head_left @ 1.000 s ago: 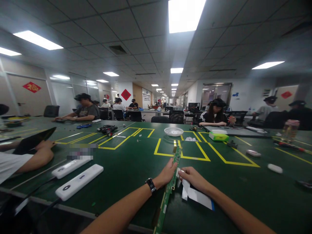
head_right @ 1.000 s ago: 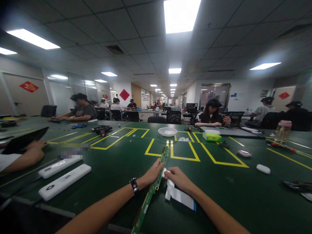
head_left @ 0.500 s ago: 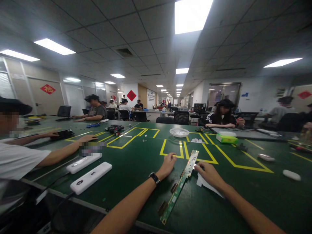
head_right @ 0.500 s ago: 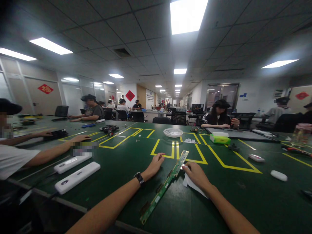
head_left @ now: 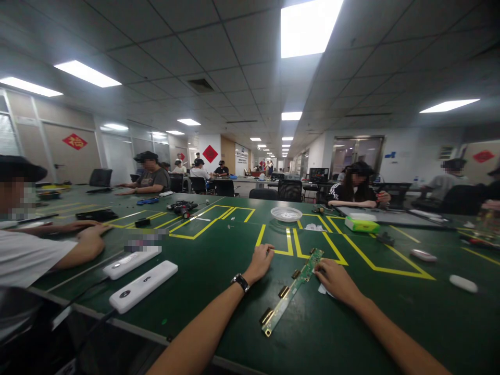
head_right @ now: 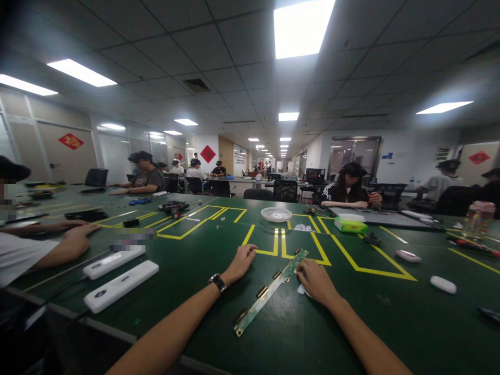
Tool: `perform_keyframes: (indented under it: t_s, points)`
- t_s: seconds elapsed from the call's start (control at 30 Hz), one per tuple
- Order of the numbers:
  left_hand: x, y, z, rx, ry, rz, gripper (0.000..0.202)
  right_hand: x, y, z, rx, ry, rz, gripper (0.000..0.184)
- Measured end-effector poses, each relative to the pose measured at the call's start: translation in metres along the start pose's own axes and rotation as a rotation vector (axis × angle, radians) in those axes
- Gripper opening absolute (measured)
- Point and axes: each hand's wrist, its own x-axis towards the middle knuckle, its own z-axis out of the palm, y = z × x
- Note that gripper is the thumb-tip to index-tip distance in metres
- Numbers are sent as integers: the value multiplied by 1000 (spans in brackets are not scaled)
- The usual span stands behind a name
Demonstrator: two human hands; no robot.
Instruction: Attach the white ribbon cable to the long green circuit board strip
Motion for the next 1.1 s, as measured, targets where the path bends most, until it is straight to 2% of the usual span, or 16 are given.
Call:
perform_keyframes:
  t_s: [0.17,0.33,0.53,0.7,0.9,1.1]
  points:
    - [-2,0,-2,44,-11,58,32,1,11,2,-64,47,78,21]
    - [-1,0,-3,76,-8,84,27,1,5,2,-12,30,-43,21]
    - [-1,-3,0,135,0,103,24,3,9,4,-81,53,74,21]
    - [-1,-6,1,147,-4,128,24,1,2,2,-14,28,-6,19]
    - [-1,-7,1,138,-12,149,24,2,5,0,-55,54,70,21]
    - [-1,-6,1,149,-30,155,24,0,-9,3,80,7,-89,21]
